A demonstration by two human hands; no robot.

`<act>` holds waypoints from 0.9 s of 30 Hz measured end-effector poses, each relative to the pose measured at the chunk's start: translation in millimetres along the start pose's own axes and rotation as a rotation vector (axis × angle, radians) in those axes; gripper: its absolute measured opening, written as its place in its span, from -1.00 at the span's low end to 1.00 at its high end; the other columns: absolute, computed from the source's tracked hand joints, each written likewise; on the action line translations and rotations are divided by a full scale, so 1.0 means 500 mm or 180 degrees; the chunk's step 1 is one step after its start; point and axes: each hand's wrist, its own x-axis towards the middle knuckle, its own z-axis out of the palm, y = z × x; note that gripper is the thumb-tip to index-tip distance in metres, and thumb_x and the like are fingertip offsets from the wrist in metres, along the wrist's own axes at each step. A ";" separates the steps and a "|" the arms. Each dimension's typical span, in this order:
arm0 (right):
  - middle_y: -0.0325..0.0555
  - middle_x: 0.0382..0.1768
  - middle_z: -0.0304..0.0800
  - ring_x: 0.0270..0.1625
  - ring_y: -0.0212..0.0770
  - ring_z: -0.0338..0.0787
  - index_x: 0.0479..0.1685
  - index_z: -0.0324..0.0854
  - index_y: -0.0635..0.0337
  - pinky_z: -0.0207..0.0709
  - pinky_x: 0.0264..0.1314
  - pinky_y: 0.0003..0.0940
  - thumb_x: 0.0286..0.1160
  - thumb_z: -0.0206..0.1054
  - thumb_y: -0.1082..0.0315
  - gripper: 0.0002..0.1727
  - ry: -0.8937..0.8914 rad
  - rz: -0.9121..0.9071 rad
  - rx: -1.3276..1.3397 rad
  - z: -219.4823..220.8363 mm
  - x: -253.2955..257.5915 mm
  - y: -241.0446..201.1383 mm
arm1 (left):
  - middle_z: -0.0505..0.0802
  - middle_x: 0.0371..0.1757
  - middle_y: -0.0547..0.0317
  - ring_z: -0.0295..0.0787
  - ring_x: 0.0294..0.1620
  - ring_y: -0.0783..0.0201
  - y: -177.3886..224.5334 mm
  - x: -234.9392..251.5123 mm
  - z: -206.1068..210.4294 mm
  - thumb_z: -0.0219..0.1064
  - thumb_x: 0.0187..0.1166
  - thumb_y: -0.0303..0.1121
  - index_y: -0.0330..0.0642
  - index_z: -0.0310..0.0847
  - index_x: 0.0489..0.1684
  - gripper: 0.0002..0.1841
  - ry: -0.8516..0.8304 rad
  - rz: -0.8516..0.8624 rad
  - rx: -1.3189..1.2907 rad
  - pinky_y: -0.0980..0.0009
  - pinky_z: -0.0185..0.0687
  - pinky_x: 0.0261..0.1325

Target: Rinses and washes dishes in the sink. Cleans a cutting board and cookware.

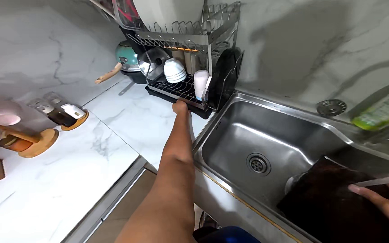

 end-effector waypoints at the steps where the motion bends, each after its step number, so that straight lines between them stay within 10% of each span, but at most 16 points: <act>1: 0.51 0.09 0.79 0.25 0.58 0.72 0.15 0.76 0.37 0.37 0.30 0.62 0.34 0.57 -0.13 -0.32 0.0001 -0.0040 0.0010 0.000 -0.001 -0.002 | 0.73 0.36 -0.29 0.70 0.36 -0.19 -0.002 0.001 0.000 0.07 0.81 -0.15 -0.35 0.60 0.34 -0.56 -0.0015 -0.0001 -0.0099 -0.19 0.63 0.32; 8: 0.39 -0.22 0.86 -0.08 0.56 0.82 0.03 0.82 0.15 0.50 -0.08 0.65 0.25 0.70 0.00 -0.51 -0.0223 -0.0325 -0.0252 -0.006 0.004 -0.102 | 0.71 0.30 -0.30 0.79 0.07 -0.12 -0.012 -0.008 -0.022 -0.04 0.89 -0.03 -0.27 0.42 0.54 -0.48 -0.0632 -0.0080 -0.0991 -0.07 0.77 0.06; 13: 0.40 -0.25 0.84 -0.11 0.56 0.81 -0.02 0.79 0.23 0.51 -0.12 0.62 0.35 0.63 -0.02 -0.52 0.0332 -0.0491 -0.0301 -0.056 0.037 -0.204 | 0.81 -0.11 -0.16 0.84 -0.34 0.13 -0.052 -0.050 -0.042 -0.05 0.92 -0.05 -0.30 0.40 0.51 -0.50 -0.0961 0.0334 -0.0652 0.18 0.84 -0.18; 19: 0.44 0.04 0.78 0.15 0.28 0.77 0.19 0.67 0.46 0.51 0.34 0.30 0.46 0.56 0.26 -0.53 0.1784 -0.0211 0.1671 -0.079 0.177 -0.277 | 0.82 -0.22 -0.09 0.85 -0.30 0.22 -0.099 -0.111 -0.089 0.09 0.81 -0.42 -0.50 0.45 0.24 -0.72 -0.1079 0.1461 0.0322 0.24 0.82 -0.05; 23: -0.01 0.04 0.72 0.01 -0.25 0.73 0.29 0.55 0.26 0.64 0.18 -0.17 0.43 0.57 0.31 -0.51 0.2166 0.0315 0.3490 0.004 0.329 -0.329 | 0.84 -0.12 -0.16 0.86 -0.15 0.06 -0.112 -0.105 -0.081 0.14 0.74 -0.39 -0.47 0.59 0.16 -0.71 -0.1012 0.2072 0.0986 0.08 0.78 0.08; 27: -0.13 -0.03 0.76 0.01 -0.29 0.77 0.23 0.60 0.20 0.69 0.17 -0.21 0.43 0.57 0.31 -0.58 0.2442 0.0299 0.4347 0.072 0.466 -0.353 | 0.83 -0.10 -0.17 0.82 -0.09 0.03 -0.112 -0.110 -0.078 0.15 0.72 -0.41 -0.46 0.63 0.10 -0.73 -0.0953 0.2278 0.1057 0.07 0.73 0.12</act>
